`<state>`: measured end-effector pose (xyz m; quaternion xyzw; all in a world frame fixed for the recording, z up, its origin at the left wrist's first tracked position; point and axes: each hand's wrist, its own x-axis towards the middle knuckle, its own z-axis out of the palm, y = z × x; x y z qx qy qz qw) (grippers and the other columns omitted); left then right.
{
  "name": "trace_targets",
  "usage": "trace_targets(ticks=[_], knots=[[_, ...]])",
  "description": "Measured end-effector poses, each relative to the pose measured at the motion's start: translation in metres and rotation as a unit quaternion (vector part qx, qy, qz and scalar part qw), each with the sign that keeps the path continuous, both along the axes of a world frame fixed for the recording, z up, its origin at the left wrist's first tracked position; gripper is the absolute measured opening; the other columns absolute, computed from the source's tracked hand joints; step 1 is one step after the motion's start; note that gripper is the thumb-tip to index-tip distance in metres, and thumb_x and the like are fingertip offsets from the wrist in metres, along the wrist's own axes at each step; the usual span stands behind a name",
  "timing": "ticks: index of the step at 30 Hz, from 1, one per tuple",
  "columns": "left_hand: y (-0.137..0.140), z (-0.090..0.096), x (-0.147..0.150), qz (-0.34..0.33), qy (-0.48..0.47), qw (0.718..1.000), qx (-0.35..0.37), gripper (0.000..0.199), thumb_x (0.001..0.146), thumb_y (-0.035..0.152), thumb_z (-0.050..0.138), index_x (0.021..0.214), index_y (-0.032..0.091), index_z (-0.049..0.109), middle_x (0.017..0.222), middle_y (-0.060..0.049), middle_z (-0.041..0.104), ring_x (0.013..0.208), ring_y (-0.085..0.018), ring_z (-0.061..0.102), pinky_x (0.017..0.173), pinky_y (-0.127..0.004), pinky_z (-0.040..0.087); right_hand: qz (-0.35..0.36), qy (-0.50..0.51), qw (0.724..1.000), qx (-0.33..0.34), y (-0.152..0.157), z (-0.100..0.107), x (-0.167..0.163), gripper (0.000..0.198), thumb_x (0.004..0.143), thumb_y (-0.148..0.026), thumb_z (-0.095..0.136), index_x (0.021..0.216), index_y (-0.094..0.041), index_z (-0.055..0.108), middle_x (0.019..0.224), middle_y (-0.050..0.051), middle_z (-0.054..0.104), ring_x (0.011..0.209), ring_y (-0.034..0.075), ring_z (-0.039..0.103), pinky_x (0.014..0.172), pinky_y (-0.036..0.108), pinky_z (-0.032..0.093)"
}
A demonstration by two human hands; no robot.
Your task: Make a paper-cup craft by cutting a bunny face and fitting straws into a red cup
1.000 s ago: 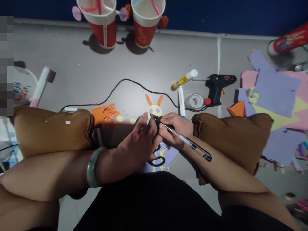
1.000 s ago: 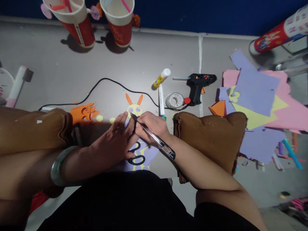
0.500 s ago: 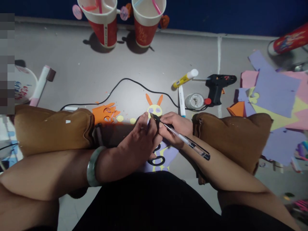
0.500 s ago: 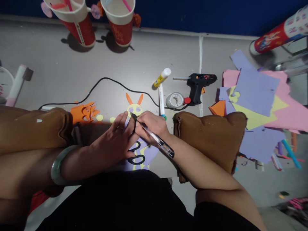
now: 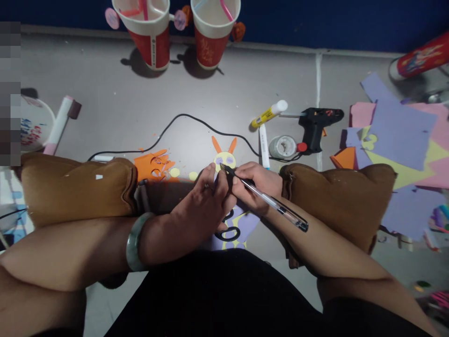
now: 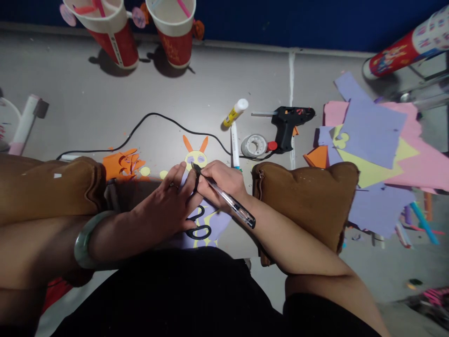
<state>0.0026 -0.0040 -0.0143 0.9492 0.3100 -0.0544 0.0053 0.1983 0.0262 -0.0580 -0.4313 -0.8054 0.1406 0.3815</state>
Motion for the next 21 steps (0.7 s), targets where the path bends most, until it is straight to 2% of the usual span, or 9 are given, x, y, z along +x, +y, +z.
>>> trace_targets(ticks=[9,21], knots=[[0.0006,-0.0002,0.0008,-0.002,0.003,1.0,-0.001,0.098,0.084,0.071,0.071,0.148,0.001,0.049,0.153,-0.035,0.049,0.144,-0.047,0.05,0.124,-0.059,0.036,0.002,0.006,1.0,0.0,0.0012,0.0001,-0.0013,0.009,0.088,-0.017,0.065,0.091,-0.023,0.059,0.082,0.001,0.074,0.07,0.013,0.072,0.059,0.023,0.057],[-0.0007,-0.0033,0.0017,0.006,-0.002,1.0,0.003,0.099,0.082,0.073,0.071,0.148,0.001,0.051,0.153,-0.034,0.05,0.142,-0.048,0.053,0.124,-0.059,0.036,0.008,0.0,1.0,-0.014,-0.0005,0.0009,0.0016,0.02,0.087,-0.013,0.065,0.098,-0.028,0.056,0.086,0.002,0.074,0.071,0.019,0.073,0.057,0.032,0.058]])
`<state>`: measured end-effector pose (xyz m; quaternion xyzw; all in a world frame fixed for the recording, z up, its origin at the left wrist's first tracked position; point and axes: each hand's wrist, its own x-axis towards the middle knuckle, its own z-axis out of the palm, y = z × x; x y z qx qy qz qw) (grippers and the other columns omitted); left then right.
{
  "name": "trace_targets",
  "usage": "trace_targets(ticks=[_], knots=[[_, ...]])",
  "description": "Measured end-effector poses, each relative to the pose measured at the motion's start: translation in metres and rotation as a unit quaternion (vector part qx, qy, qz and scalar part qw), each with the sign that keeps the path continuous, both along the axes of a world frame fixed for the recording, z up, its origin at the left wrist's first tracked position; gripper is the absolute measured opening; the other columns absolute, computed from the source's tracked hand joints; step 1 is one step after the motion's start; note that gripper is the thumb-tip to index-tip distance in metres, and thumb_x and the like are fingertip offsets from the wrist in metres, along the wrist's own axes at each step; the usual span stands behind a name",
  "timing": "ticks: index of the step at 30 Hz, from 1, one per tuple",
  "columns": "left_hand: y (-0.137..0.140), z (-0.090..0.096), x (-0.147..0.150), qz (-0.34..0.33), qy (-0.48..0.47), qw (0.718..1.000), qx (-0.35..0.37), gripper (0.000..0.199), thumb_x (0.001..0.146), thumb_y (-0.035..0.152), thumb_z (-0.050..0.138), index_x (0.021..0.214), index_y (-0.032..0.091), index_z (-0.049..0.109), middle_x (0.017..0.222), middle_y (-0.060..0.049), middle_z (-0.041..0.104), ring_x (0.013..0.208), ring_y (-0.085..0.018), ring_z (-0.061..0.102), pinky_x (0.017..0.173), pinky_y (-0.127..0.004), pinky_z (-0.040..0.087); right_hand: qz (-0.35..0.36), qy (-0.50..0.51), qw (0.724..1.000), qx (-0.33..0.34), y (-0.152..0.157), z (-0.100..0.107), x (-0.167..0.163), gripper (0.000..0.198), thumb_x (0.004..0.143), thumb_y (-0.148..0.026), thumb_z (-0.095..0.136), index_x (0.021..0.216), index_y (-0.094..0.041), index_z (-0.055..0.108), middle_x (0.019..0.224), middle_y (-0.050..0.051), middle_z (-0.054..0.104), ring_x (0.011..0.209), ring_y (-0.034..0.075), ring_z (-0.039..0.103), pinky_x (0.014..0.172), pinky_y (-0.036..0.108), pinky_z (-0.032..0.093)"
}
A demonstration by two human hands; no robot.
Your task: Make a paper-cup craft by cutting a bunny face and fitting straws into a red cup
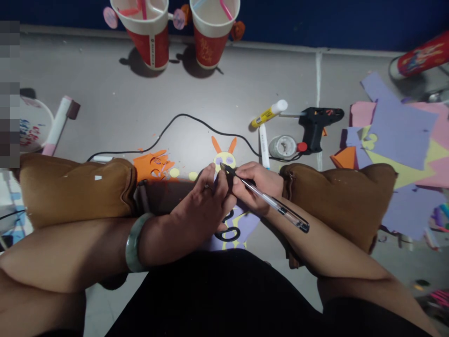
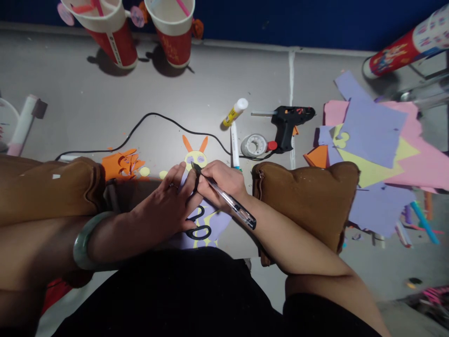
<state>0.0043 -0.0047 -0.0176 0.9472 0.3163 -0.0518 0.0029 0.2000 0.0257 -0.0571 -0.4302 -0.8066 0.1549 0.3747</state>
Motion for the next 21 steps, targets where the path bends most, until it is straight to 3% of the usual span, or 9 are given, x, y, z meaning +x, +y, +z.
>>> trace_targets(ticks=[21], knots=[[0.0,0.0021,-0.0002,0.008,0.0,1.0,-0.017,0.096,0.083,0.07,0.073,0.148,0.003,0.051,0.154,-0.032,0.049,0.143,-0.046,0.051,0.125,-0.059,0.034,-0.001,-0.004,1.0,0.009,0.0007,0.0017,-0.0003,0.018,0.087,-0.014,0.064,0.096,-0.026,0.054,0.084,0.001,0.072,0.071,0.017,0.072,0.056,0.028,0.056]])
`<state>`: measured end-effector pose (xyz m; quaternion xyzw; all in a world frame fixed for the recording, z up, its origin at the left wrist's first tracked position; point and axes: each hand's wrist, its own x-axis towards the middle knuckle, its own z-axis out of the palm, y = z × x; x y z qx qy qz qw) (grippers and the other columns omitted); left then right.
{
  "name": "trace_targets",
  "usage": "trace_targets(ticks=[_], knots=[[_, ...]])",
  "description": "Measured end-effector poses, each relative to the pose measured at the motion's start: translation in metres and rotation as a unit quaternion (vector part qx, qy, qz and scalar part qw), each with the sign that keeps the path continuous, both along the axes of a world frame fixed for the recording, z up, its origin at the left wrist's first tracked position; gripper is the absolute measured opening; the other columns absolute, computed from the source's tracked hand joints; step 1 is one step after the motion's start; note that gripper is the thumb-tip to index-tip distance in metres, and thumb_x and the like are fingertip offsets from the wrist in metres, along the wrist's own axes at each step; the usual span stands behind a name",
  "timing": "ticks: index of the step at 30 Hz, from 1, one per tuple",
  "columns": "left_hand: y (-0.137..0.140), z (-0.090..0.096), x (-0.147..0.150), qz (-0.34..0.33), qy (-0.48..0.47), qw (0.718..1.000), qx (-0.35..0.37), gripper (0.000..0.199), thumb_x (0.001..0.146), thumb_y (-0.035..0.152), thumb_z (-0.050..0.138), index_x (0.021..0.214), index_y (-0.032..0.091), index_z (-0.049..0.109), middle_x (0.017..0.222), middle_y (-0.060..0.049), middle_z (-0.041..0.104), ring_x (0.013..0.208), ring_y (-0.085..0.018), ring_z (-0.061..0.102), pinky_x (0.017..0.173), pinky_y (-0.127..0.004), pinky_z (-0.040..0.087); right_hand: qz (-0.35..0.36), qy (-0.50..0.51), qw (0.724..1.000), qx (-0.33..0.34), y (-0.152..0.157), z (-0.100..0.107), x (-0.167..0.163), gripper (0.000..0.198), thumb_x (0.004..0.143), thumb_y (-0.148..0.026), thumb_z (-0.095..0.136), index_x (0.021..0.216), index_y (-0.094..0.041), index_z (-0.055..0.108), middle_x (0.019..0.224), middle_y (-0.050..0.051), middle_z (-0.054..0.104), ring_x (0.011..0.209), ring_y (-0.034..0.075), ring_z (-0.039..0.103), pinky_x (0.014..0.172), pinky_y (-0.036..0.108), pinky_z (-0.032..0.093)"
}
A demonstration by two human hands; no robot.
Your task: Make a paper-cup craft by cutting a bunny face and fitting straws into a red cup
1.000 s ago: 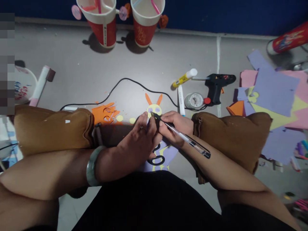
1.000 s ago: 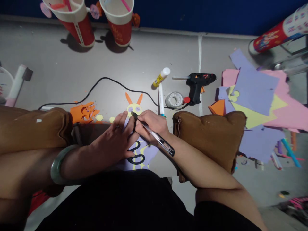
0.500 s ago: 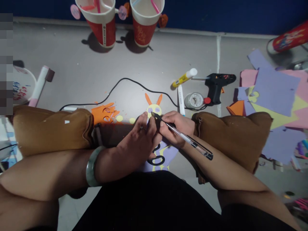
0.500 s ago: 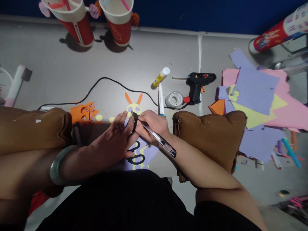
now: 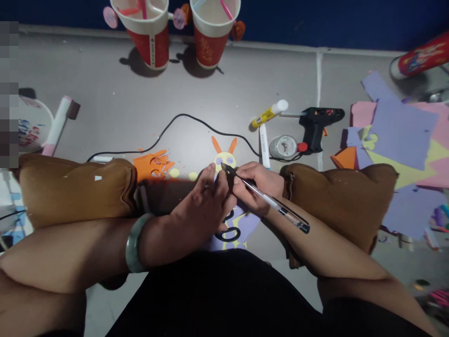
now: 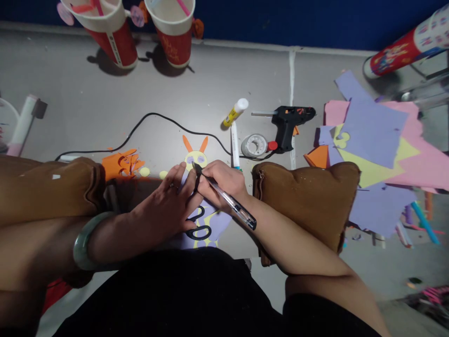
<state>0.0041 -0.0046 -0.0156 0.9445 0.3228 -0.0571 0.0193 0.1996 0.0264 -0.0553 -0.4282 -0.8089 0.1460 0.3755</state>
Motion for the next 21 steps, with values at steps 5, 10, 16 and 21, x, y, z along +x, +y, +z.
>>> trace_targets(ticks=[5,10,16,21], knots=[[0.0001,-0.0017,0.0002,-0.005,-0.005,1.0,0.008,0.095,0.083,0.07,0.073,0.147,0.003,0.052,0.153,-0.033,0.051,0.143,-0.046,0.052,0.124,-0.059,0.034,-0.004,-0.009,1.0,-0.01,-0.0011,-0.0001,0.0,0.018,0.088,-0.013,0.063,0.096,-0.027,0.055,0.084,0.002,0.073,0.071,0.018,0.073,0.056,0.03,0.056],[0.0,-0.0012,-0.0002,-0.008,0.004,1.0,0.017,0.093,0.085,0.069,0.071,0.147,0.003,0.052,0.154,-0.032,0.05,0.143,-0.046,0.052,0.124,-0.059,0.035,-0.004,-0.001,1.0,-0.007,-0.0009,-0.001,0.0,0.015,0.087,-0.014,0.065,0.094,-0.025,0.058,0.085,0.002,0.074,0.072,0.017,0.073,0.058,0.028,0.057],[0.0026,0.0021,0.0004,-0.012,0.01,1.0,-0.003,0.086,0.087,0.065,0.07,0.146,0.006,0.053,0.153,-0.031,0.051,0.142,-0.044,0.054,0.124,-0.059,0.036,0.002,-0.001,1.0,-0.003,0.0009,-0.0005,0.0001,0.011,0.087,-0.016,0.065,0.093,-0.023,0.058,0.085,0.002,0.074,0.073,0.016,0.073,0.059,0.026,0.057],[0.0027,0.0031,-0.0001,-0.011,0.005,1.0,-0.004,0.088,0.087,0.065,0.071,0.147,0.004,0.052,0.154,-0.032,0.05,0.143,-0.045,0.053,0.124,-0.06,0.035,0.003,0.001,1.0,-0.01,0.0003,-0.0003,0.0002,0.014,0.087,-0.015,0.066,0.095,-0.024,0.058,0.086,0.002,0.074,0.074,0.017,0.073,0.06,0.028,0.057]])
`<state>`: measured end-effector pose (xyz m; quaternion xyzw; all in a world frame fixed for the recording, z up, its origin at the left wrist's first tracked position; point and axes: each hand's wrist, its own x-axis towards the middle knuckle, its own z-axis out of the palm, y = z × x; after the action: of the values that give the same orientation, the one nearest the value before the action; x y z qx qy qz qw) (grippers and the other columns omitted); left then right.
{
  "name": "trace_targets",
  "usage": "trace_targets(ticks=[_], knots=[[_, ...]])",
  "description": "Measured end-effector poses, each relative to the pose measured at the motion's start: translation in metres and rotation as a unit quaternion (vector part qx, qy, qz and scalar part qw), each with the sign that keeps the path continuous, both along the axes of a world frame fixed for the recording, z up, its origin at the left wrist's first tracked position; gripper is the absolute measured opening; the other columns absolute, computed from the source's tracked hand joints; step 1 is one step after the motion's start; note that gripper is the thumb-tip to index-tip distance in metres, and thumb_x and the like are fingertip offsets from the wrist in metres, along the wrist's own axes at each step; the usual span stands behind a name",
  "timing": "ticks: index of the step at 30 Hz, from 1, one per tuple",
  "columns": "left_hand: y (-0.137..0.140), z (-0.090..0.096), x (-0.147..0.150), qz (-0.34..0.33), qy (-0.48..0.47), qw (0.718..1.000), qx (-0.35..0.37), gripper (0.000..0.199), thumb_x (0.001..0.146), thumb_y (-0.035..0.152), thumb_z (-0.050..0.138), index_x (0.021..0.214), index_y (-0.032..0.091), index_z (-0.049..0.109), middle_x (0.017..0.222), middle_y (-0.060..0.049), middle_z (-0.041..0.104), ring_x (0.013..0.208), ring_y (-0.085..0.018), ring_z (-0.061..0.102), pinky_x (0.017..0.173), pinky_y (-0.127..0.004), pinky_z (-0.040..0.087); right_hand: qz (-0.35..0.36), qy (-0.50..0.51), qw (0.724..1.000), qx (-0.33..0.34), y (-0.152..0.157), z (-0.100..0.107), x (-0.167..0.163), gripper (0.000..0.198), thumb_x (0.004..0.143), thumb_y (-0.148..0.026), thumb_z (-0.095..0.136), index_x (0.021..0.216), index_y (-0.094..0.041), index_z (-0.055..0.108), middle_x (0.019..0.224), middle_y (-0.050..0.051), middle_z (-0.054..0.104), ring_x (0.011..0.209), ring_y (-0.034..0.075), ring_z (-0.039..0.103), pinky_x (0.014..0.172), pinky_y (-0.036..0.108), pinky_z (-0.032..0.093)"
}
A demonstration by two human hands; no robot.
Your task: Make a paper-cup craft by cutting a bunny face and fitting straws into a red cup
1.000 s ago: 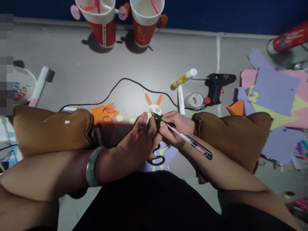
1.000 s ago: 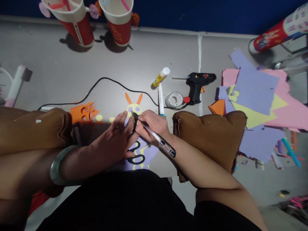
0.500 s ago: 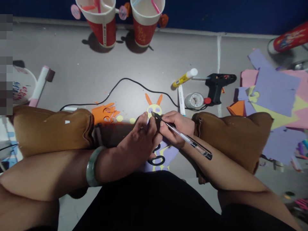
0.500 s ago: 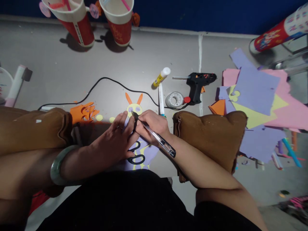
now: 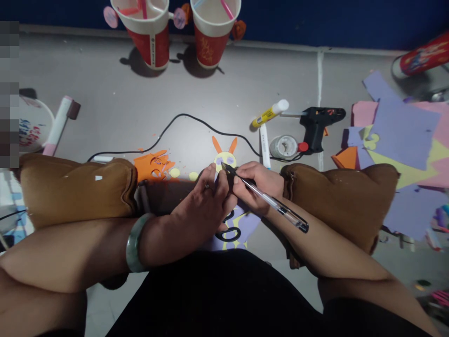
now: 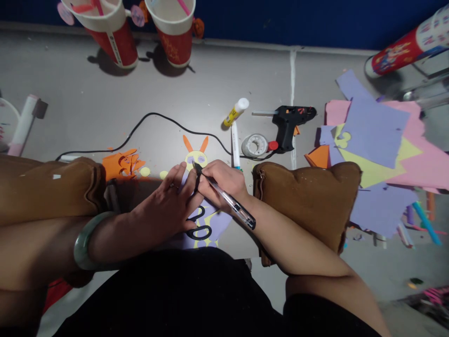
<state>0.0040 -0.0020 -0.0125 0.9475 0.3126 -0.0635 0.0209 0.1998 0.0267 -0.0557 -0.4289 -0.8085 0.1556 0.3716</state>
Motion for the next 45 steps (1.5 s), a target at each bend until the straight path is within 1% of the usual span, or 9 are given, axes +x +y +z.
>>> trace_targets(ticks=[5,11,14,18,22,30,38,42,45], knots=[[-0.0015,-0.0004,-0.0011,-0.007,0.005,1.0,0.02,0.093,0.085,0.07,0.07,0.147,0.003,0.051,0.154,-0.033,0.05,0.145,-0.046,0.05,0.125,-0.058,0.034,-0.002,-0.009,1.0,-0.005,-0.0002,-0.0004,0.0001,0.019,0.088,-0.013,0.064,0.097,-0.027,0.057,0.085,0.003,0.074,0.072,0.02,0.073,0.058,0.032,0.058],[-0.0015,-0.0017,0.0004,0.005,0.004,1.0,0.009,0.091,0.086,0.068,0.07,0.148,0.004,0.051,0.155,-0.031,0.05,0.143,-0.045,0.052,0.124,-0.058,0.036,0.002,-0.004,1.0,0.022,0.0023,-0.0011,-0.0007,0.013,0.088,-0.016,0.064,0.095,-0.024,0.056,0.084,0.001,0.073,0.071,0.016,0.072,0.057,0.026,0.056],[-0.0013,-0.0011,0.0004,0.005,-0.001,1.0,0.007,0.089,0.087,0.067,0.07,0.147,0.005,0.052,0.154,-0.031,0.051,0.143,-0.045,0.052,0.124,-0.058,0.036,0.001,-0.007,1.0,0.016,0.0023,-0.0007,-0.0009,0.012,0.088,-0.016,0.064,0.094,-0.024,0.057,0.084,0.001,0.074,0.071,0.016,0.072,0.059,0.026,0.056],[-0.0018,-0.0008,-0.0008,0.0,-0.005,1.0,0.014,0.091,0.085,0.069,0.071,0.146,0.003,0.052,0.154,-0.032,0.05,0.146,-0.046,0.049,0.125,-0.057,0.035,0.004,-0.004,1.0,0.012,0.0004,-0.0009,-0.0001,0.017,0.087,-0.014,0.065,0.095,-0.026,0.056,0.084,0.002,0.073,0.07,0.017,0.072,0.057,0.028,0.057],[-0.0027,-0.0023,-0.0019,0.006,-0.017,1.0,0.002,0.09,0.087,0.065,0.072,0.147,0.002,0.05,0.154,-0.032,0.049,0.147,-0.046,0.047,0.126,-0.059,0.032,-0.002,-0.007,1.0,-0.003,-0.0008,-0.0011,0.0008,0.02,0.087,-0.012,0.064,0.096,-0.028,0.057,0.085,0.002,0.073,0.07,0.019,0.071,0.058,0.032,0.058],[-0.001,0.0007,-0.0008,0.003,-0.003,1.0,-0.007,0.086,0.089,0.064,0.07,0.148,0.005,0.051,0.155,-0.03,0.049,0.148,-0.044,0.047,0.127,-0.058,0.033,0.004,-0.003,1.0,0.008,0.0012,-0.0002,0.0002,0.012,0.087,-0.015,0.065,0.092,-0.023,0.058,0.084,0.001,0.073,0.072,0.015,0.071,0.061,0.025,0.055],[-0.001,-0.0009,-0.001,0.0,0.0,1.0,-0.009,0.094,0.086,0.069,0.07,0.15,0.003,0.049,0.155,-0.032,0.049,0.146,-0.046,0.049,0.125,-0.058,0.035,0.002,0.004,1.0,0.001,0.0007,-0.0004,0.0008,0.017,0.085,-0.013,0.066,0.095,-0.025,0.06,0.085,0.001,0.074,0.072,0.017,0.072,0.061,0.028,0.057],[-0.0014,-0.001,-0.0011,0.0,-0.006,1.0,0.0,0.091,0.087,0.067,0.07,0.15,0.004,0.05,0.156,-0.03,0.049,0.149,-0.044,0.046,0.127,-0.057,0.033,-0.001,-0.001,1.0,0.002,0.0002,-0.001,0.0004,0.017,0.086,-0.014,0.065,0.095,-0.026,0.058,0.084,0.001,0.073,0.071,0.017,0.072,0.059,0.028,0.057],[-0.0016,-0.0016,-0.0005,0.006,-0.006,1.0,0.0,0.09,0.087,0.067,0.07,0.149,0.005,0.05,0.155,-0.03,0.05,0.146,-0.045,0.049,0.126,-0.058,0.034,-0.005,-0.004,1.0,-0.002,-0.0005,-0.0009,0.0007,0.018,0.087,-0.014,0.065,0.097,-0.027,0.057,0.085,0.002,0.073,0.071,0.018,0.072,0.057,0.03,0.057]])
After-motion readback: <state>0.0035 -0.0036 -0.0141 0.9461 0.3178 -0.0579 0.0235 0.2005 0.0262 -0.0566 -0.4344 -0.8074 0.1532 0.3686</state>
